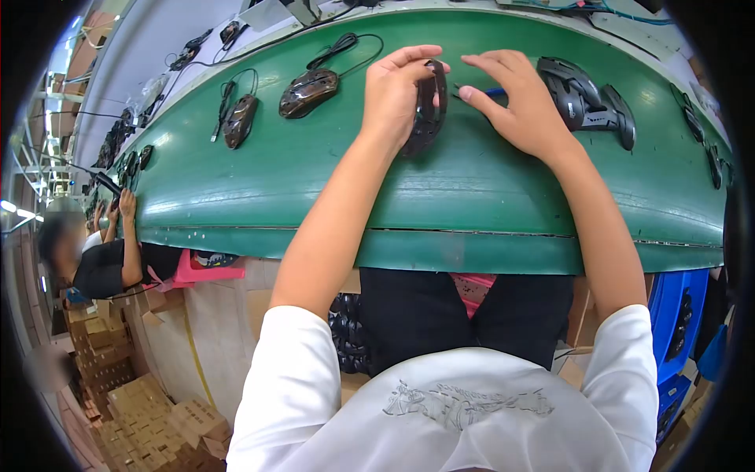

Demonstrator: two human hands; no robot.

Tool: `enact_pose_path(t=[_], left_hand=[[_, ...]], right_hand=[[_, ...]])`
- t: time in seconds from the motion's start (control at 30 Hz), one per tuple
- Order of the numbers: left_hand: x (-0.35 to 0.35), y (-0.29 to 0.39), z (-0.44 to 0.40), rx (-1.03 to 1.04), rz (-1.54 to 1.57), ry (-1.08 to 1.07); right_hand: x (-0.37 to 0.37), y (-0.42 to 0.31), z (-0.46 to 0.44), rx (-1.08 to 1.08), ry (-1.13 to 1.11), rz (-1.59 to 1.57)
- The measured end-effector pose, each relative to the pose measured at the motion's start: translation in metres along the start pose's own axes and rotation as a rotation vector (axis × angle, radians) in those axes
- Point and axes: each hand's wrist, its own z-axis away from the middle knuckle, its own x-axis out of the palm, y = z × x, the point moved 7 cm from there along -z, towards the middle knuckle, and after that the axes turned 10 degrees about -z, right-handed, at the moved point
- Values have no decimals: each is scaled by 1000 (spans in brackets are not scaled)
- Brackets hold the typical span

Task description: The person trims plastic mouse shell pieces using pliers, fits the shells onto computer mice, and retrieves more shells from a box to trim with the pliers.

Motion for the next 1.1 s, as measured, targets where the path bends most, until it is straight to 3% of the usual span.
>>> enact_pose_path(t=[0.1, 0.13, 0.27, 0.6, 0.7, 0.77, 0.83, 0.87, 0.93, 1.1], left_hand=[[-2, 14, -2, 141, 24, 46], [-1, 15, -3, 160, 35, 48], [-13, 19, 0, 274, 208, 121], [-15, 15, 10, 501, 3, 149], [-23, 29, 6, 547, -164, 209], [-67, 44, -1, 564, -425, 442], [-110, 47, -3, 228, -1096, 589], [-121, 51, 2, 167, -1374, 650], [-140, 39, 3, -59, -1711, 513], [-160, 28, 0, -92, -1792, 292]], right_hand=[[5, -10, -10, 364, -70, -655], [5, -15, -15, 349, -76, -640], [41, -31, -20, 417, -183, -1108], [77, -25, -6, 535, -120, -1443], [74, -22, -12, 530, -123, -1433], [70, -13, -4, 561, -102, -1419], [67, -2, -5, 518, -53, -1366], [69, 3, -8, 486, -36, -1316], [71, 10, -12, 435, -11, -1213], [66, 16, -17, 447, 73, -1223]])
